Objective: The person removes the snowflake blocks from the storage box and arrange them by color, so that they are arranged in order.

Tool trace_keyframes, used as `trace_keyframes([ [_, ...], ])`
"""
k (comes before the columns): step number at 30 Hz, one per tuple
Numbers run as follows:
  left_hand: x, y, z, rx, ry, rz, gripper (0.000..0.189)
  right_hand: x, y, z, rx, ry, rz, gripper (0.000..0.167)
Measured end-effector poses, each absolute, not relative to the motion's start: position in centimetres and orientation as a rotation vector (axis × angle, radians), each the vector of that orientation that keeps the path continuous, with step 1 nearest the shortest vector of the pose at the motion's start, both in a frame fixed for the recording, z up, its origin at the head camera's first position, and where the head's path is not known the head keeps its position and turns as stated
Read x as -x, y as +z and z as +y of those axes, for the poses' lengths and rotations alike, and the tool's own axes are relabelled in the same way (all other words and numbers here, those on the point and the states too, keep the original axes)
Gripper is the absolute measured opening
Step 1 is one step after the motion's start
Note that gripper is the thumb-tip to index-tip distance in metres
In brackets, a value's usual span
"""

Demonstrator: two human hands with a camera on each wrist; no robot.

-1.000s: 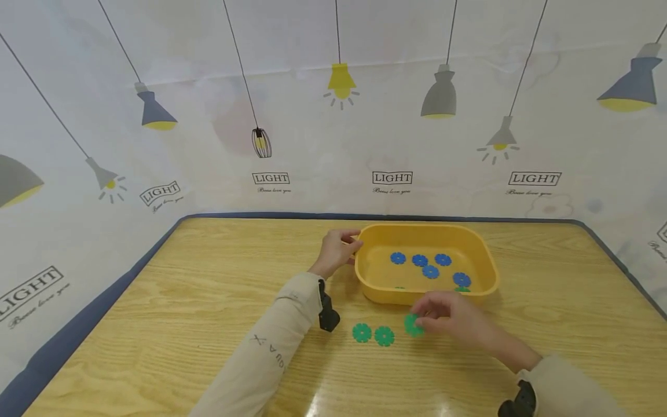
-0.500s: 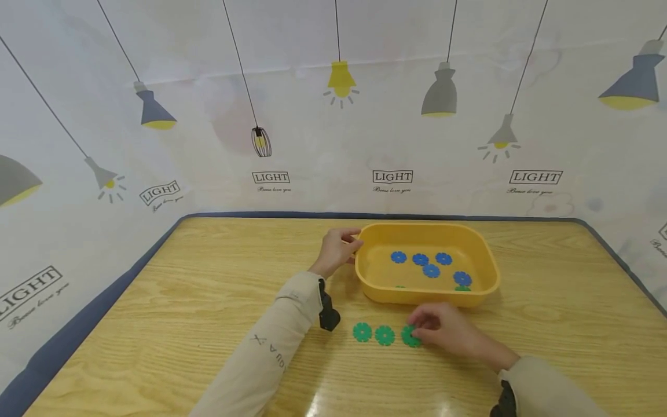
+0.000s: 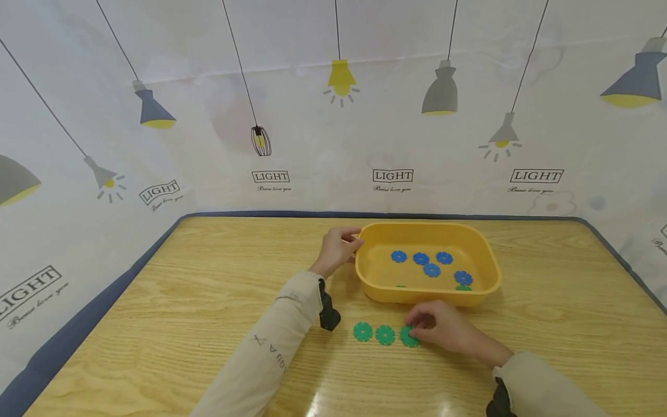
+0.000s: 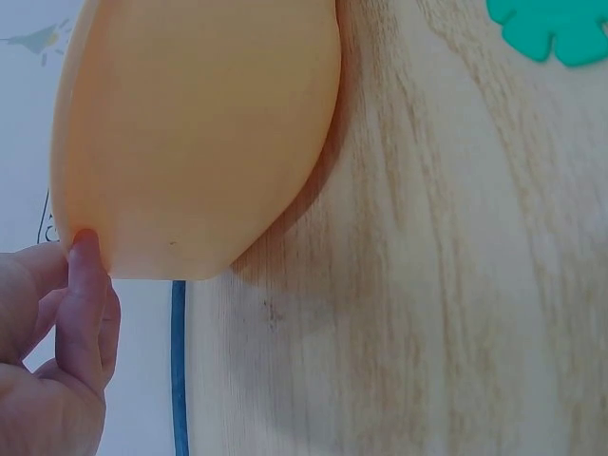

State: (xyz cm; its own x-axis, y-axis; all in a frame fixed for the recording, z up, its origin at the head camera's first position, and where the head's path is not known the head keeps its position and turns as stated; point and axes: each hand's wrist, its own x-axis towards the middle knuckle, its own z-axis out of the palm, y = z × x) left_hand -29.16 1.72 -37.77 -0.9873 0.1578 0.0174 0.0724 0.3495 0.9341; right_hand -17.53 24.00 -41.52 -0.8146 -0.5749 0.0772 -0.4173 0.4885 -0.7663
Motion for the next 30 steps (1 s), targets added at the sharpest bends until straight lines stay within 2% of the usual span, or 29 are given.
trace_keyframes([
  [14,29.2,-37.9,1.7,-0.243,1.732,2.517,0.033,17.1,-40.4,23.8,0.843,-1.195,2.542,0.016],
  [19,29.2,-37.9,1.8,-0.224,1.734,2.517,0.033,16.5,-39.0,23.9,0.912,-1.232,2.542,0.019],
  [22,29.1,-37.8,1.8,-0.218,1.737,2.511,0.033,16.2,-37.9,24.1,0.946,-1.268,2.544,0.014],
  [27,29.1,-37.8,1.8,-0.212,1.728,2.525,0.033,16.7,-36.0,24.4,1.017,-1.290,2.656,0.009],
  [30,29.2,-37.9,1.8,-0.201,1.732,2.525,0.033,17.4,-34.9,24.7,0.962,-1.271,2.704,0.011],
])
